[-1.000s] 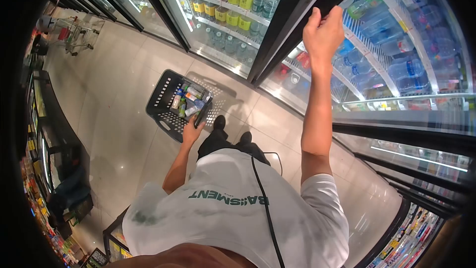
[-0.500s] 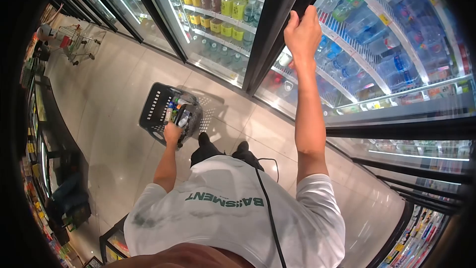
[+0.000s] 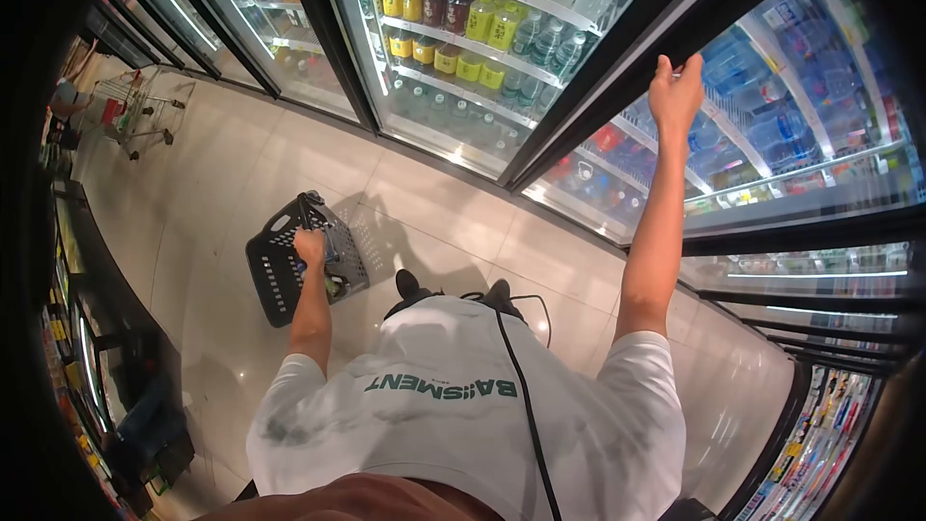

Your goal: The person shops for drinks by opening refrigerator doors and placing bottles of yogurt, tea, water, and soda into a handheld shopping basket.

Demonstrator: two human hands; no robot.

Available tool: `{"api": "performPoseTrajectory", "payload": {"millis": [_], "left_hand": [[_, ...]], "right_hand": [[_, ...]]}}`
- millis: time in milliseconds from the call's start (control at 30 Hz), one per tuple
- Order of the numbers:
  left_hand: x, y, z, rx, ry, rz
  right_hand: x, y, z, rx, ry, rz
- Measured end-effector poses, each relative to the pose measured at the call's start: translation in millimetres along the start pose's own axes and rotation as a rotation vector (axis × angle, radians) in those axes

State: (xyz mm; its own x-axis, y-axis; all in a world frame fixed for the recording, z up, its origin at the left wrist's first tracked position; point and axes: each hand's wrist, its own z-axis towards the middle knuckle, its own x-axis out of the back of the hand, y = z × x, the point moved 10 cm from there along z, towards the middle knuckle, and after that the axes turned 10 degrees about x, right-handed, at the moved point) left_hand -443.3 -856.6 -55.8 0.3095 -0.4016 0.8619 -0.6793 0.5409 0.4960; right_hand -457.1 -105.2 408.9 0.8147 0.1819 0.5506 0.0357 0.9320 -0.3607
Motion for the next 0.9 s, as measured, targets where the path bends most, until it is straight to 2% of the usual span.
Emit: {"api": "performPoseTrajectory", "payload": {"millis": [233,367,467,533,633,667,900], "left_hand": [[-34,1,74,0.056,-0.069,-0.097],[-42,6,72,-0.040,-0.141,-0.199],[-53,-20,59,-0.110,-0.200,-0.219],[-24,-24,29,-0.253,-0.151,-0.242],[-3,-45,13,-0.153,-0.351,-0.110],[-1,-54,11,-0.173,-0.372,-0.101],[26,-70,51,-0.336,-0.466,0.011]], "right_hand": [[-9,20,4,-0.090,0.008,-0.083],[-11,31,9,-0.136,-0.016,-0.114],[-12,32,7,-0.228,-0.039,-0.083],[-13,37,10,-0.203,-0.018,-0.104],[-17,51,10,-0.180,-0.011,-0.104],[-15,48,9,-0.186,-0.010,-0.098],[-12,35,5,-0.205,0.002,-0.082]]}}
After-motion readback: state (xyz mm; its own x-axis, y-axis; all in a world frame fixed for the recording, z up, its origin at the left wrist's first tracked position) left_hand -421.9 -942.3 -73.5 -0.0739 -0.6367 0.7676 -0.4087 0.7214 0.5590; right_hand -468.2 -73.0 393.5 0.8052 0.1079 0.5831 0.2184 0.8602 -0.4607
